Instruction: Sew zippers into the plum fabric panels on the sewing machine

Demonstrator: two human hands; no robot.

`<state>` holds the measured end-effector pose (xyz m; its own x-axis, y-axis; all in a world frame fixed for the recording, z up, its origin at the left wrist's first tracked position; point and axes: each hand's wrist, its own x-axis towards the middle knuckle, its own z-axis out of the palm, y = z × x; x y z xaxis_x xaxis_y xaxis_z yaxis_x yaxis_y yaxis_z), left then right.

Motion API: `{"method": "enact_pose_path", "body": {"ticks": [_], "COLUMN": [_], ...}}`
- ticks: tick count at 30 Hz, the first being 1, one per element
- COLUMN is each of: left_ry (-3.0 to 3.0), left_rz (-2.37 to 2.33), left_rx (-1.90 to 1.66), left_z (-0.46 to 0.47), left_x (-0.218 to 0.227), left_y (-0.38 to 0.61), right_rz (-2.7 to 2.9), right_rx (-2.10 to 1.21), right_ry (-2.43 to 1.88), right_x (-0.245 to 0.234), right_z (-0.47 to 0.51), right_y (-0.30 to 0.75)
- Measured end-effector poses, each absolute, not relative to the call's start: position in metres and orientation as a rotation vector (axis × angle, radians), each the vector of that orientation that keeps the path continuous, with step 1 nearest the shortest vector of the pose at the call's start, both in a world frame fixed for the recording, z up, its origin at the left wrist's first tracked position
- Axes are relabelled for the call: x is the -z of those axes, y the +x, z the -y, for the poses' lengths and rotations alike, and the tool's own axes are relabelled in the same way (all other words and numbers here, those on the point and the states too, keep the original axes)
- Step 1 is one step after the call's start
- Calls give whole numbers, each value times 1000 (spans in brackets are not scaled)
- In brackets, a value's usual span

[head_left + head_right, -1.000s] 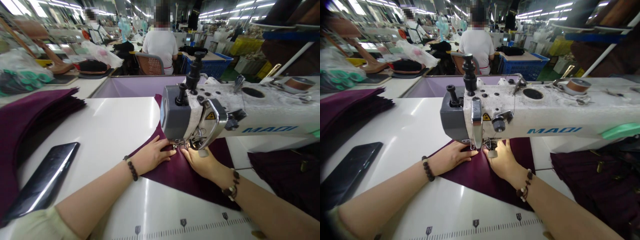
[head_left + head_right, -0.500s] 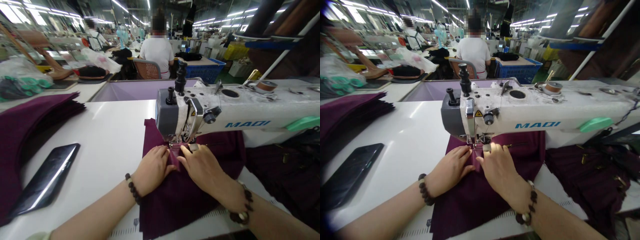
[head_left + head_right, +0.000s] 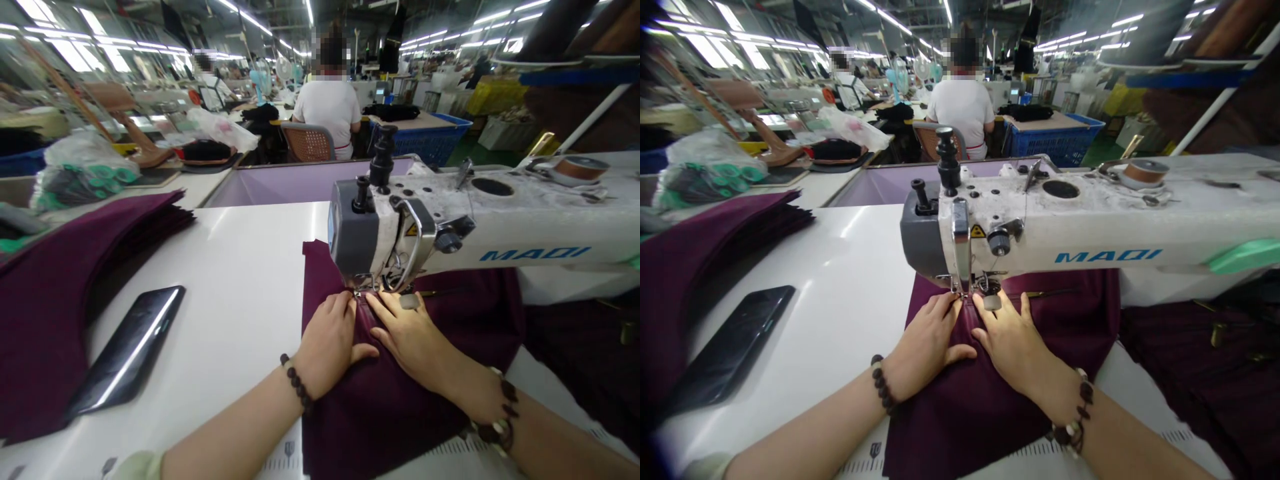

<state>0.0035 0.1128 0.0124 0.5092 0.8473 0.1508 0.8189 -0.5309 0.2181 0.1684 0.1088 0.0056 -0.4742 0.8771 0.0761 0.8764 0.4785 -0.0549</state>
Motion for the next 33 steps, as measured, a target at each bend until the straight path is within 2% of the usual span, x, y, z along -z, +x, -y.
{"method": "enact_pose_path", "body": {"ticks": [10, 18, 33], "left_ry": [2764, 2700, 2610], "left_rz": [-1341, -1355, -1343], "left_rx": [-244, -261, -320], "left_z": [-119, -121, -122], "left_x": [-15, -13, -15], "left_y": [-8, -4, -6], "right_rz": [2814, 2657, 2658], "right_rx": [-183, -89, -203], "right_ry": [-1576, -1623, -1558], "right_x": [-41, -14, -17], "right_z": [-113, -108, -114], "right_y": [161, 167, 171]}}
